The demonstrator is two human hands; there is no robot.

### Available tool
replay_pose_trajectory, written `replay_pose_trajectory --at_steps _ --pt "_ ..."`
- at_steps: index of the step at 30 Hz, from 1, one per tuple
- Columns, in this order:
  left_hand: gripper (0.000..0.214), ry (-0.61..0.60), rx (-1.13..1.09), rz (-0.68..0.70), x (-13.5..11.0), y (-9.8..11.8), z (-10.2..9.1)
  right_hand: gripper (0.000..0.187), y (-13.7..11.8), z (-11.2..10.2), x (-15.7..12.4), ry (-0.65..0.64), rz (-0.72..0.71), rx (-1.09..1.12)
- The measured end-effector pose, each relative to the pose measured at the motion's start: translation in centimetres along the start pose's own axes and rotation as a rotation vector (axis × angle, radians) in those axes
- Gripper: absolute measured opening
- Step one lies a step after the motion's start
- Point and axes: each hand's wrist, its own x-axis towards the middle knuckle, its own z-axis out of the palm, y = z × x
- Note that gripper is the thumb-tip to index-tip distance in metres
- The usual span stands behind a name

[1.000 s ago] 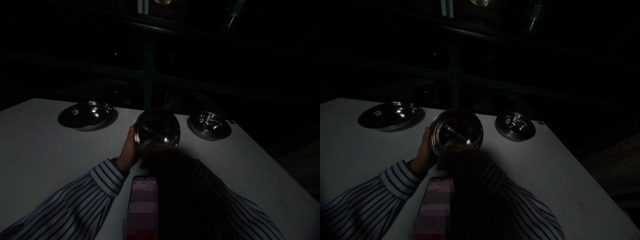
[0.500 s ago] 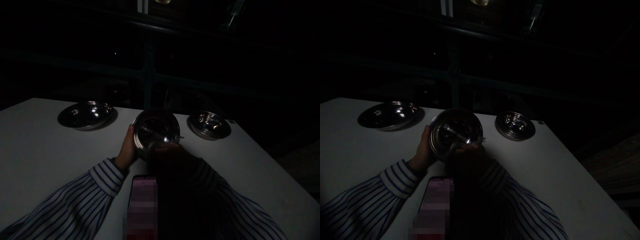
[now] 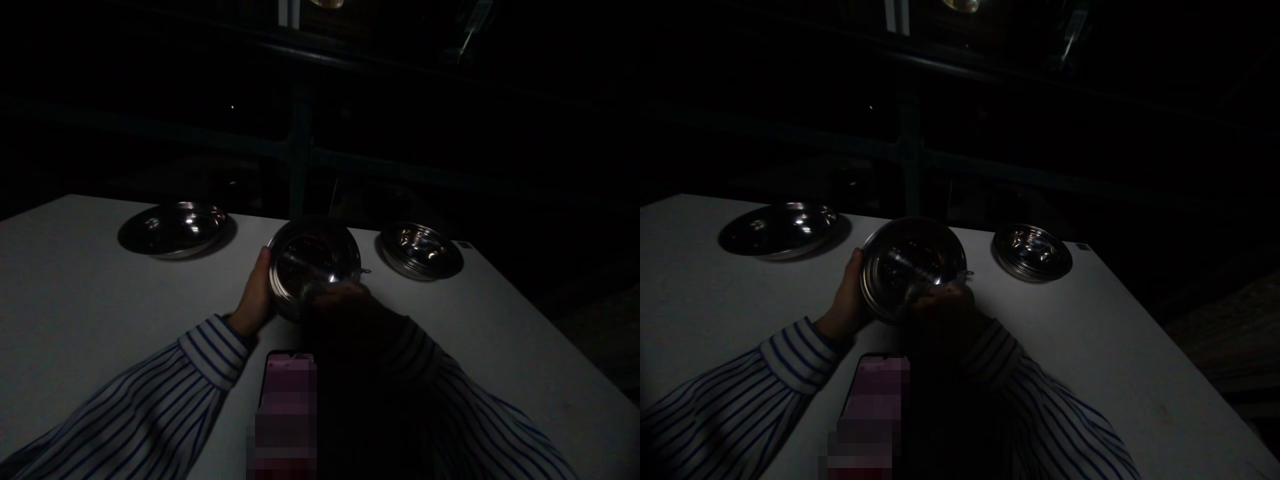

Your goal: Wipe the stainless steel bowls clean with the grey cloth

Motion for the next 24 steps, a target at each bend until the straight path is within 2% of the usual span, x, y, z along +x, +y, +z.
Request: replay_pose_trajectory --at_steps 3,5,9,11,14,17,20,22,24 --pt "0.049 -0.018 0.002 0.020 0.3 0.3 -0.1 0.016 0.5 -1.1 -0.4 -0.064 0.047 -0.080" --pt "0.050 -0.011 -0.006 0.023 0.2 0.3 0.1 0.019 -0.1 -1.3 -0.1 -0.058 0.033 -0.072" --pt "0.051 0.086 0.015 0.011 -0.1 0.2 0.2 0.027 -2.0 -1.3 0.8 -0.031 -0.022 0.004" --pt "0.050 0.085 0.022 0.017 -0.1 0.3 0.2 0.028 -2.2 -1.3 0.7 -0.024 -0.015 0.017" --pt "0.049 0.018 0.031 -0.008 0.2 0.8 0.1 0.022 -1.4 -1.5 0.0 -0.030 0.019 -0.004" --pt "0.055 -0.032 0.029 -0.092 0.3 1.6 0.1 0.021 -0.3 -1.5 -0.3 -0.057 0.039 -0.033" --pt "0.060 0.003 -0.037 -0.161 0.2 2.0 0.1 0.027 -0.1 -1.4 -0.1 -0.073 0.059 -0.061" --pt "0.058 0.054 -0.076 -0.153 0.0 1.8 0.2 0.033 -0.3 -1.3 0.0 -0.051 0.081 -0.059" --pt "0.055 0.044 -0.088 -0.110 -0.2 1.4 0.4 0.036 -0.6 -1.2 0.2 -0.012 0.073 -0.034"
